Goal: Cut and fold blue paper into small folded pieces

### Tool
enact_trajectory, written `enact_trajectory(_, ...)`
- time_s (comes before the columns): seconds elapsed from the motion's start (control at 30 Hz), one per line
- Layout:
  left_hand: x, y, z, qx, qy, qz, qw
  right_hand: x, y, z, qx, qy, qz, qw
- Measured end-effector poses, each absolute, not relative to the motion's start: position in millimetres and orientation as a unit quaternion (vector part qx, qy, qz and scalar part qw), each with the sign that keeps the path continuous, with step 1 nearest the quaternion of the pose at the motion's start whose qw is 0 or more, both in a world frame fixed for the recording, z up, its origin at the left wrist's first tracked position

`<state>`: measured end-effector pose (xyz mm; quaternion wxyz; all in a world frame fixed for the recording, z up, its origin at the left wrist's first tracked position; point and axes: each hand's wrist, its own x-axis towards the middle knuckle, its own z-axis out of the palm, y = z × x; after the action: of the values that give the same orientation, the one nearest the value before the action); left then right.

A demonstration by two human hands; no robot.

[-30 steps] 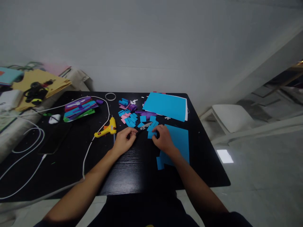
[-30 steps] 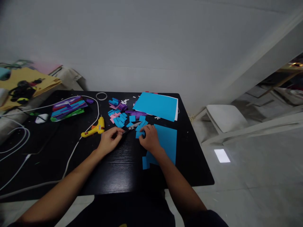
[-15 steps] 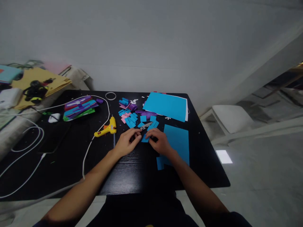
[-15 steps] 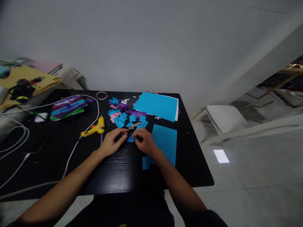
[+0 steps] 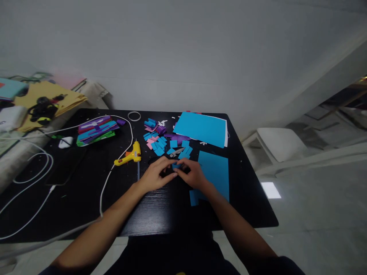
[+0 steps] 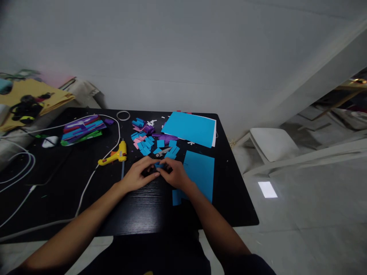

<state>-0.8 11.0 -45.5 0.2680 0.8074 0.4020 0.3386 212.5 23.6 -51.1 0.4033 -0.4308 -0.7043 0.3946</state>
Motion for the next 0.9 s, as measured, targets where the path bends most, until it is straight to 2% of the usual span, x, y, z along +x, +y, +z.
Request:
enact_trajectory(0.4, 2.9, 15.0, -51.1, 0.771, 0.407, 0.386, 0.302, 211.9, 21.4, -52.2, -0.392, -0.641, 0.542, 0.378)
enact_trajectory(0.57, 1.7, 15.0, -55.0, 0.759, 0.430, 0.391, 0.294, 211.1, 25.5, -58.4, -0.401, -0.601, 0.563, 0.402)
enact_trajectory(0.67, -0.8, 16.4, -59.0, 0.734, 0.464, 0.415, 0.272, 214.3, 30.9, -59.9, -0.445, -0.597, 0.513, 0.428)
enact_trajectory(0.73, -2.4, 18.0, -61.0, 0.716, 0.483, 0.436, 0.254, 218.5, 35.1, -60.6, -0.500, -0.610, 0.430, 0.439)
enact_trajectory(0.9, -4.5, 20.7, -60.0, 0.697, 0.495, 0.473, 0.214, 229.0, 42.9, -69.9, -0.571, -0.660, 0.255, 0.416)
